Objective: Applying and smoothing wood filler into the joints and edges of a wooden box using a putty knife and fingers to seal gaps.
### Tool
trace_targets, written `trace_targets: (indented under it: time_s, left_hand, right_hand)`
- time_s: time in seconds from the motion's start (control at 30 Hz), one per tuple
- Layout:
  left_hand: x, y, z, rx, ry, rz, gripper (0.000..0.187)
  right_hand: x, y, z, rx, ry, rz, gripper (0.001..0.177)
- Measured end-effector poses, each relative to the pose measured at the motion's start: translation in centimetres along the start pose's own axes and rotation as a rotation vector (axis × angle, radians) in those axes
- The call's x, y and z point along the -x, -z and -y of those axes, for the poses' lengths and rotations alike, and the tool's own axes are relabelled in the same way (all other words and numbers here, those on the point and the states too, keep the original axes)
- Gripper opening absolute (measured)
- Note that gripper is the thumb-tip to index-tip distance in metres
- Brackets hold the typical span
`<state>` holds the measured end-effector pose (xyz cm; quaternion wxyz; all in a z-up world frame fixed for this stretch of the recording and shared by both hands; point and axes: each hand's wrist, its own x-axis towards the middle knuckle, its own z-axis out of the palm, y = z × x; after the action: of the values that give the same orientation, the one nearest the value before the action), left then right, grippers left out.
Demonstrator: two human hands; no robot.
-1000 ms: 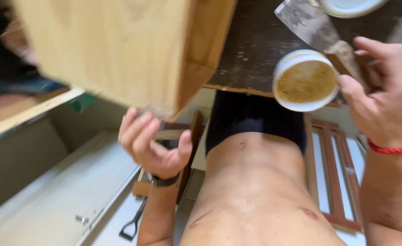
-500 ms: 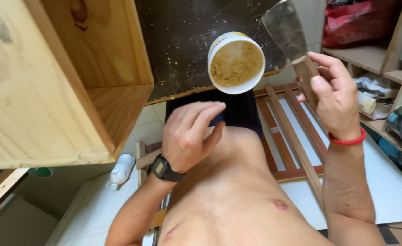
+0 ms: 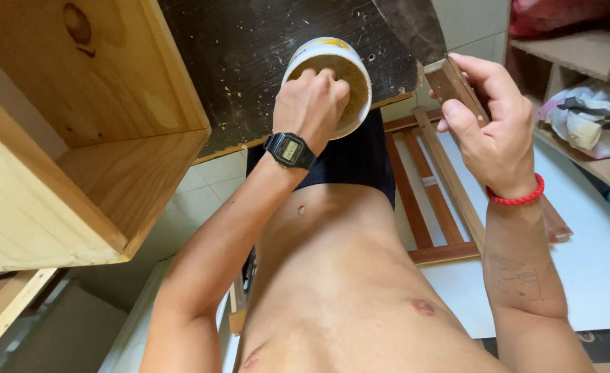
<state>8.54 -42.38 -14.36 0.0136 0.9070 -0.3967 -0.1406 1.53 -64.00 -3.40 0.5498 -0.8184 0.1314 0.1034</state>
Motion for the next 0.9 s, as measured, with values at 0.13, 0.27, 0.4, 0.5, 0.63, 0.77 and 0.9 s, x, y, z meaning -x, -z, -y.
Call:
trace_targets:
  time_s: [0.13,0.27,0.4,0.5,0.63,0.77,0.9]
  left_hand:
    - [-0.6,-0.2,0.1,-0.051,-0.077,0.037,0.023]
    - [-1.0,-0.1,-0.1,-0.106,-0.099,0.005,0.029]
    - [-1.0,0.0,-0.2,-0.119,-0.072,0.000,0.024]
    - [-0.6,-0.8,-0.3,-0.111,-0.032,-0.003,0.024]
    - [-0.4,-0.3,-0.3,-0.145,0.022,0.036,0.031]
    - [0.8,4.8,-0.5,0.170,0.125,-0.145,0.008]
    - [4.6,8.9,-0.7,0.513,0.249,-0.126,0.008]
  right_hand:
    - [-0.4,0.4,-1.0,0.023,0.006,0.016,0.037]
    - [-1.1,0.8,-1.5,0.060,0.031,0.041,0.038]
    - [-2.0,1.2,-1.7,0.086,0.076,0.063,0.039]
    - [-3.1,1.2,-1.8,0.170,0.151,0.076,0.039]
    - [-5.9,0.5,-1.9,0.225,0.329,0.136,0.036]
    - [-9.6,-1.1,-3.6,0.214,0.422,0.260,0.028]
    - [-12.3,-3.4,-6.2,0.239,0.475,0.347,0.028]
